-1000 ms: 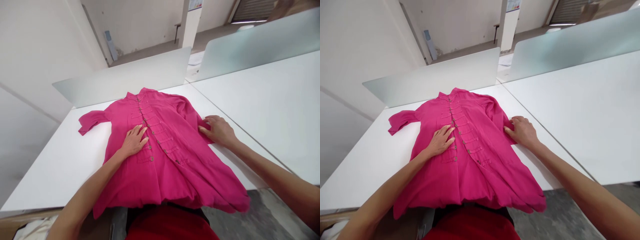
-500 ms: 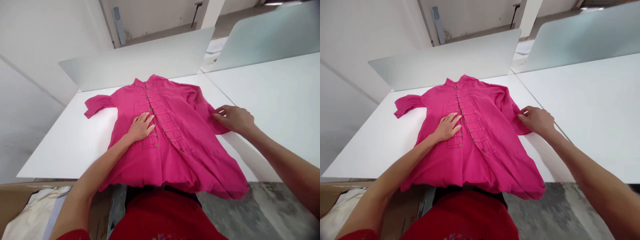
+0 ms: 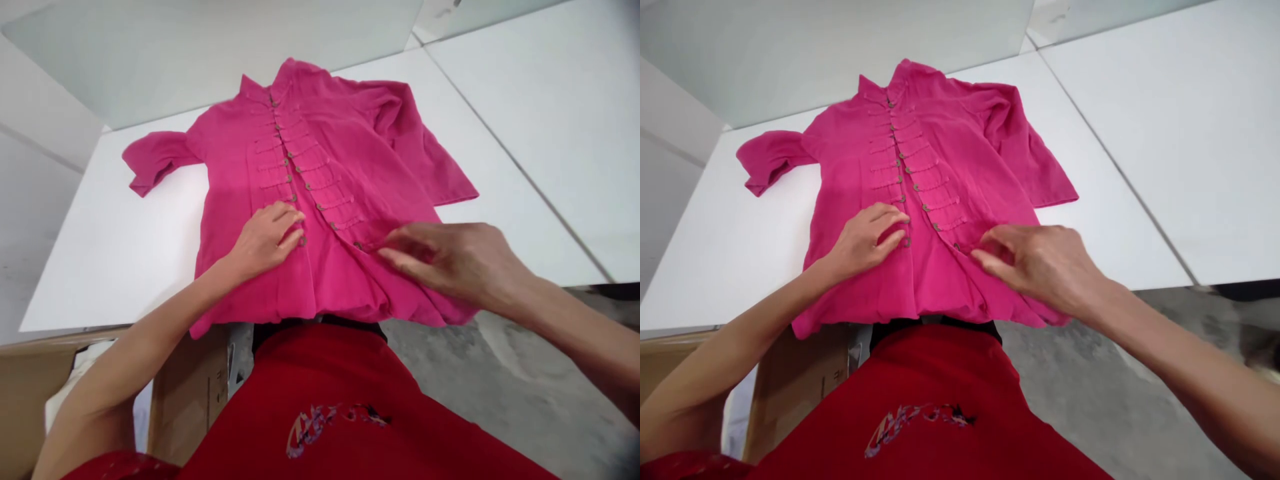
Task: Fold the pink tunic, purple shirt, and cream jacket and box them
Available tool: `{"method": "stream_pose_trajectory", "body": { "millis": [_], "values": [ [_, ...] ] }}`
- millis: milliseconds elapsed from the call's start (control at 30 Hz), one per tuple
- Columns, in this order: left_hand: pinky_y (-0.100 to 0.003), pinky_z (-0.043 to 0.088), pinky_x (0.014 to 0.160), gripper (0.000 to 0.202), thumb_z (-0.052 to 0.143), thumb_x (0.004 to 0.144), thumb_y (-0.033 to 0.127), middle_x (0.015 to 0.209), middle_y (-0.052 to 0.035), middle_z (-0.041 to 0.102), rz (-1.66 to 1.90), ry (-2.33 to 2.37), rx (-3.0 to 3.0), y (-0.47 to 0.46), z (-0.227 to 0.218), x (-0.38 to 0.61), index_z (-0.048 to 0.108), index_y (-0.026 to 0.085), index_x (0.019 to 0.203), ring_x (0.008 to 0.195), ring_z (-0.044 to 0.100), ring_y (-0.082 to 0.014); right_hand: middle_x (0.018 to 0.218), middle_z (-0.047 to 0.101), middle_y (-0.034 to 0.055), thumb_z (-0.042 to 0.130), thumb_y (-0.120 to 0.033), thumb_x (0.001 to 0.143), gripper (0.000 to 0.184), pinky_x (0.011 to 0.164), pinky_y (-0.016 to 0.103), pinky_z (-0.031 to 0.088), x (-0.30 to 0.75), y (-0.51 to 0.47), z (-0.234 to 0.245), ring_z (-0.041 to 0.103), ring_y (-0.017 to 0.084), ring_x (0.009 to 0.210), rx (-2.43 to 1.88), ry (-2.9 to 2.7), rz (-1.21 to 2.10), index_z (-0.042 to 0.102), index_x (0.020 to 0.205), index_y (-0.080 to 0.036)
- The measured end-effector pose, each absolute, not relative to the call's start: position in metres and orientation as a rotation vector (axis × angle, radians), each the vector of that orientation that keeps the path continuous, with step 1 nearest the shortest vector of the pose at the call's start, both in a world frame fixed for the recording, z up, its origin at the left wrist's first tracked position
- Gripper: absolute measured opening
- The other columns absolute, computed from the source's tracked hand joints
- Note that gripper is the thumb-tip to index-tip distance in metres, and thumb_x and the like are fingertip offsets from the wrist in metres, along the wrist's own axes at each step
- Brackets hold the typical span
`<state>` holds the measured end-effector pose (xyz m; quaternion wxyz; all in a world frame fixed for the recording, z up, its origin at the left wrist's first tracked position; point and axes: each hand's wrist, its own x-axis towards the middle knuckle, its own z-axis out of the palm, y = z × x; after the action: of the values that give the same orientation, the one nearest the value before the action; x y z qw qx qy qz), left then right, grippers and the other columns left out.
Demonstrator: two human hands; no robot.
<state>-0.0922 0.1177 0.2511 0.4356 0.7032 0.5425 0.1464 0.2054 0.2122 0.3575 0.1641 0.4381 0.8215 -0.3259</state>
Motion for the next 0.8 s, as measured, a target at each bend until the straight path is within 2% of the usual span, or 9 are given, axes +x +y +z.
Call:
{"method": "stream_pose_trajectory", "body": {
  "millis": [67, 167, 267, 367, 467, 567, 700, 800],
  "values": [
    [-0.040, 0.055, 0.096, 0.030, 0.048, 0.107, 0.030, 0.124, -0.0144, 0.072, 0.390, 1.267, 1.817, 0.109, 0.267, -0.087, 0.069, 0.016, 0.125, 0.115, 0.068, -0.0255, 0.078, 0.075, 0.0064, 0.050, -0.065, 0.102, 0.053, 0.050, 0.027, 0.026, 0.206, 0.198, 0.358, 0.064, 0.018, 0.062, 1.107, 2.344, -0.925, 0.077, 0.091, -0.020],
    [-0.041, 0.055, 0.097, 0.032, 0.048, 0.108, 0.030, 0.125, -0.0151, 0.071, 0.376, 1.175, 1.881, 0.096, 0.282, -0.081, 0.067, 0.016, 0.129, 0.115, 0.068, -0.0261, 0.089, 0.076, 0.0080, 0.047, -0.059, 0.105, 0.048, 0.050, 0.028, 0.023, 0.209, 0.187, 0.355, 0.066, 0.020, 0.069, 1.055, 2.316, -0.966, 0.074, 0.092, -0.021],
    [-0.046, 0.054, 0.101, 0.035, 0.050, 0.108, 0.034, 0.133, -0.0178, 0.068, 0.313, 1.111, 1.891, 0.085, 0.285, -0.078, 0.067, 0.016, 0.132, 0.127, 0.064, -0.0309, 0.088, 0.075, 0.0067, 0.050, -0.055, 0.104, 0.041, 0.052, 0.029, 0.031, 0.210, 0.190, 0.358, 0.066, 0.020, 0.070, 1.133, 2.262, -1.099, 0.074, 0.094, -0.023],
    [-0.049, 0.051, 0.108, 0.040, 0.048, 0.108, 0.036, 0.143, -0.0195, 0.063, 0.301, 1.096, 1.865, 0.078, 0.287, -0.083, 0.065, 0.016, 0.138, 0.139, 0.056, -0.0335, 0.092, 0.076, 0.0070, 0.059, -0.057, 0.099, 0.039, 0.062, 0.031, 0.047, 0.215, 0.204, 0.365, 0.068, 0.020, 0.075, 1.395, 2.212, -1.228, 0.075, 0.097, -0.022],
    [-0.051, 0.047, 0.114, 0.043, 0.045, 0.107, 0.036, 0.151, -0.0168, 0.059, 0.260, 1.264, 1.782, 0.079, 0.286, -0.102, 0.060, 0.019, 0.144, 0.143, 0.053, -0.0327, 0.109, 0.076, 0.0121, 0.062, -0.056, 0.091, 0.042, 0.072, 0.035, 0.053, 0.232, 0.222, 0.366, 0.069, 0.022, 0.080, 1.746, 2.121, -1.021, 0.076, 0.105, -0.018],
    [-0.052, 0.044, 0.118, 0.045, 0.045, 0.105, 0.039, 0.147, -0.0156, 0.060, 0.132, 1.608, 1.614, 0.083, 0.278, -0.134, 0.059, 0.021, 0.143, 0.140, 0.054, -0.0326, 0.109, 0.077, 0.0135, 0.061, -0.052, 0.083, 0.043, 0.076, 0.041, 0.053, 0.248, 0.232, 0.359, 0.070, 0.025, 0.079, 1.863, 1.858, -0.817, 0.077, 0.102, -0.017],
    [-0.055, 0.048, 0.113, 0.054, 0.057, 0.094, 0.048, 0.137, -0.0202, 0.062, -0.155, 2.062, 1.265, 0.084, 0.262, -0.179, 0.059, 0.017, 0.138, 0.130, 0.059, -0.0370, 0.103, 0.079, 0.0115, 0.062, -0.049, 0.083, 0.039, 0.087, 0.044, 0.055, 0.246, 0.232, 0.350, 0.073, 0.032, 0.096, 1.907, 1.704, -0.923, 0.079, 0.098, -0.018],
    [-0.056, 0.053, 0.105, 0.060, 0.059, 0.091, 0.058, 0.131, -0.0197, 0.067, -0.357, 2.125, 0.999, 0.083, 0.258, -0.196, 0.060, 0.018, 0.135, 0.117, 0.067, -0.0370, 0.101, 0.079, 0.0107, 0.068, -0.043, 0.083, 0.034, 0.094, 0.049, 0.056, 0.234, 0.232, 0.346, 0.073, 0.033, 0.098, 1.916, 1.653, -0.987, 0.081, 0.100, -0.016]
  ]
}}
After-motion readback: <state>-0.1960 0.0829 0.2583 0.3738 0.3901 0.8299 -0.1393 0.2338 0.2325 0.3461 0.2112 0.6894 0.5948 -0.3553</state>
